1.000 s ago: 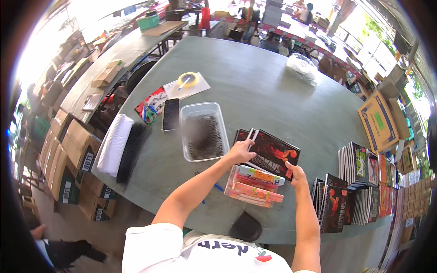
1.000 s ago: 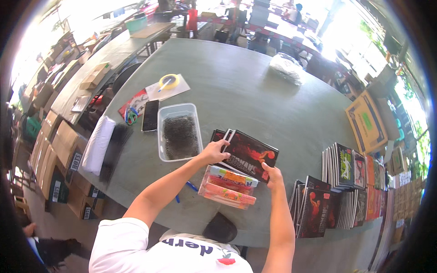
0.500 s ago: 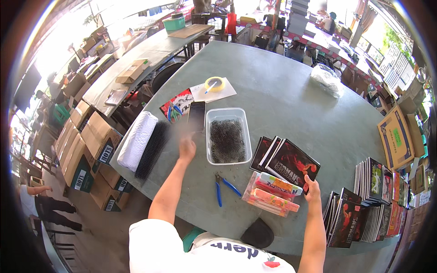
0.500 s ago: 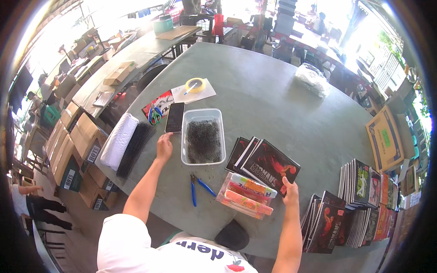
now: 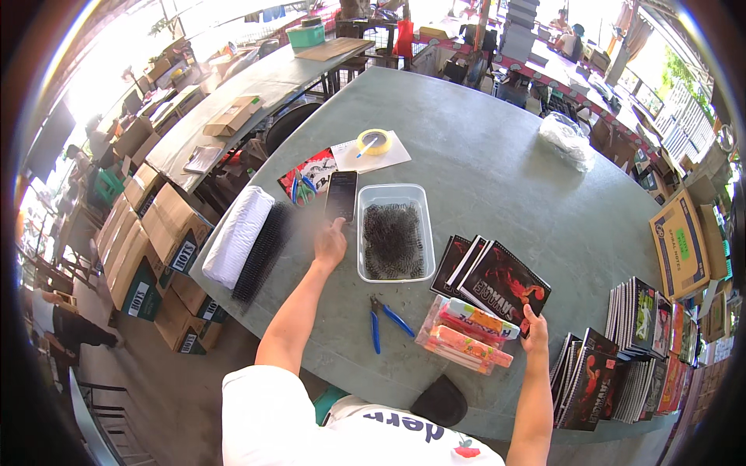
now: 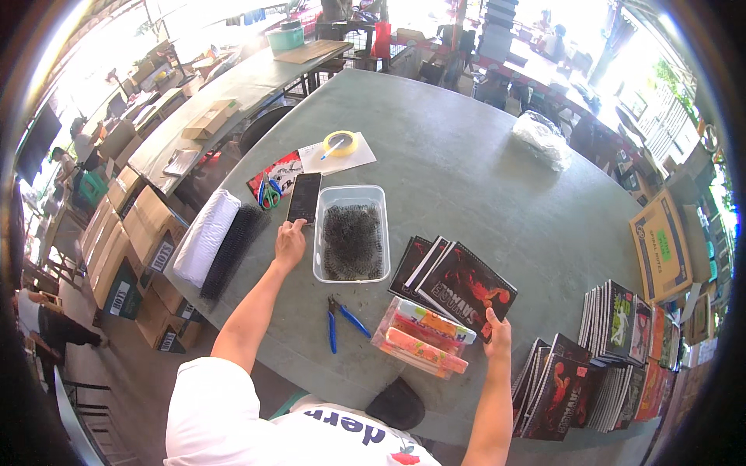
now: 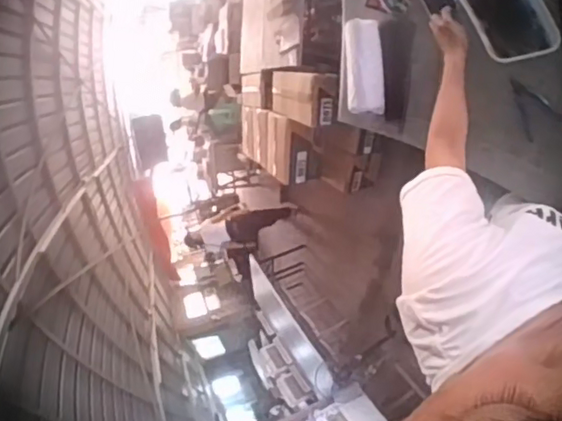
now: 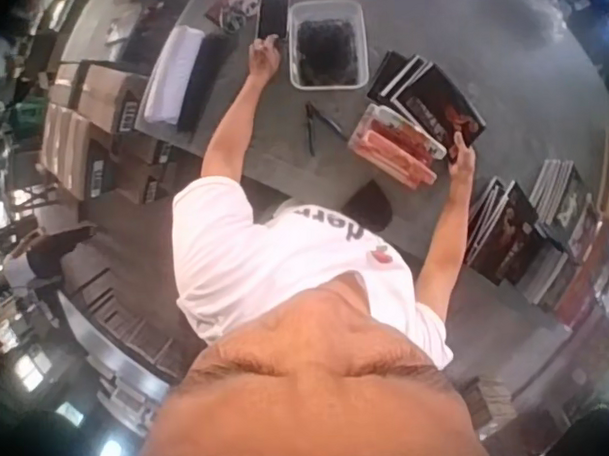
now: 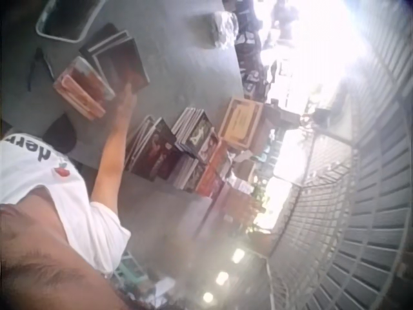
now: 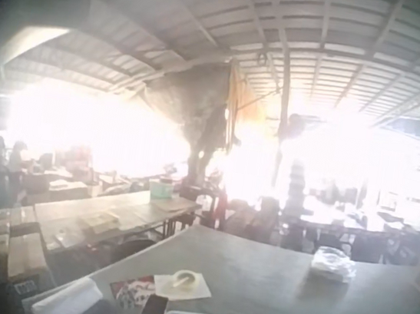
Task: The person inserts black spiral coils into the punched holes of notebooks, uses pliers to trim and crimp the ends of the wire, and stacks the completed notebooks on the table.
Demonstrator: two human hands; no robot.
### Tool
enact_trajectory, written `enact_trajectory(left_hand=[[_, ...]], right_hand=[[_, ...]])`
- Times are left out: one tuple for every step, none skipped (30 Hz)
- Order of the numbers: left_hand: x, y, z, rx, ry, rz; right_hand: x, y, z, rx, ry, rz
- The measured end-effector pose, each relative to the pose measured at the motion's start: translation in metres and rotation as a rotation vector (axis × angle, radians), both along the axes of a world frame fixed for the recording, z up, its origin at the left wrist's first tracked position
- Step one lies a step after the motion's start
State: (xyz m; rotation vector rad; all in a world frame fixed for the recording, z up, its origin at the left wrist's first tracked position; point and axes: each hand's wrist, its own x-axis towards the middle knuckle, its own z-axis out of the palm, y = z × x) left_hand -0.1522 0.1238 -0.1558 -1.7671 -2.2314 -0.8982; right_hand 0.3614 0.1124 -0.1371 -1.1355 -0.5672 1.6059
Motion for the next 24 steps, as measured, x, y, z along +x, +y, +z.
enact_trajectory(left_hand=[[0.001,0.001,0.000,0.039,-0.010,0.001],[0.003,0.001,0.001,0.075,-0.020,0.006],[0.005,0.001,0.002,0.075,-0.019,0.008],[0.006,0.001,0.003,0.070,-0.020,0.016],[0.008,0.001,0.004,0.067,-0.023,0.022],[0.008,0.000,0.004,0.069,-0.023,0.022],[0.008,0.000,0.003,0.034,-0.005,0.019],[0.007,-0.001,0.002,0.000,0.015,0.018],[0.005,-0.001,-0.001,0.002,0.015,0.019],[0.002,0.000,-0.005,-0.030,0.032,0.014],[0.002,0.000,-0.006,-0.065,0.048,0.009],[0.003,0.000,-0.007,-0.066,0.047,0.008],[0.004,0.000,-0.008,-0.031,0.040,0.025],[0.005,0.000,-0.007,0.004,0.034,0.041],[0.003,-0.003,-0.006,0.000,0.037,0.047],[-0.001,-0.006,-0.005,-0.034,0.041,0.058],[0.000,-0.005,-0.001,-0.066,0.042,0.060],[0.000,-0.006,0.002,-0.067,0.042,0.059],[-0.001,-0.008,0.006,0.054,0.000,0.069],[0.002,-0.007,0.015,0.178,-0.044,0.071],[0.010,-0.003,0.028,0.181,-0.048,0.053],[0.022,0.001,0.040,0.272,-0.049,0.009],[0.034,-0.001,0.056,0.354,-0.044,-0.027],[0.055,-0.002,0.081,0.350,-0.157,-0.135]], right_hand=[[0.007,0.002,-0.008,-0.004,-0.029,0.021],[0.005,0.002,-0.005,-0.011,-0.058,0.044],[0.003,0.001,-0.003,-0.011,-0.057,0.046],[0.000,0.001,-0.001,-0.009,-0.029,0.044],[-0.002,0.000,0.005,-0.005,-0.002,0.041],[-0.002,0.000,0.004,-0.003,-0.003,0.041],[-0.001,0.001,0.002,0.004,-0.009,0.038],[0.000,0.001,0.000,0.011,-0.015,0.037],[0.001,0.002,-0.001,0.013,-0.014,0.038],[0.002,0.002,-0.002,0.009,-0.008,0.040],[0.002,0.002,-0.001,0.002,-0.002,0.040],[0.001,0.001,0.000,0.001,-0.003,0.040],[0.001,0.000,0.002,0.005,-0.006,0.050],[-0.001,-0.001,0.005,0.009,-0.008,0.058],[-0.007,-0.002,0.015,0.006,-0.005,0.064],[-0.014,-0.002,0.026,-0.034,0.124,0.067],[-0.015,-0.003,0.033,-0.070,0.250,0.060],[-0.013,-0.004,0.031,-0.070,0.250,0.058],[-0.010,-0.002,0.025,-0.080,0.236,0.082],[-0.004,0.000,0.019,-0.085,0.221,0.097],[0.004,0.005,0.009,-0.080,0.219,0.080],[0.012,0.012,-0.003,-0.039,0.024,0.080],[0.015,0.012,-0.014,-0.011,-0.167,0.089],[0.013,0.012,-0.018,-0.025,-0.165,0.085]])
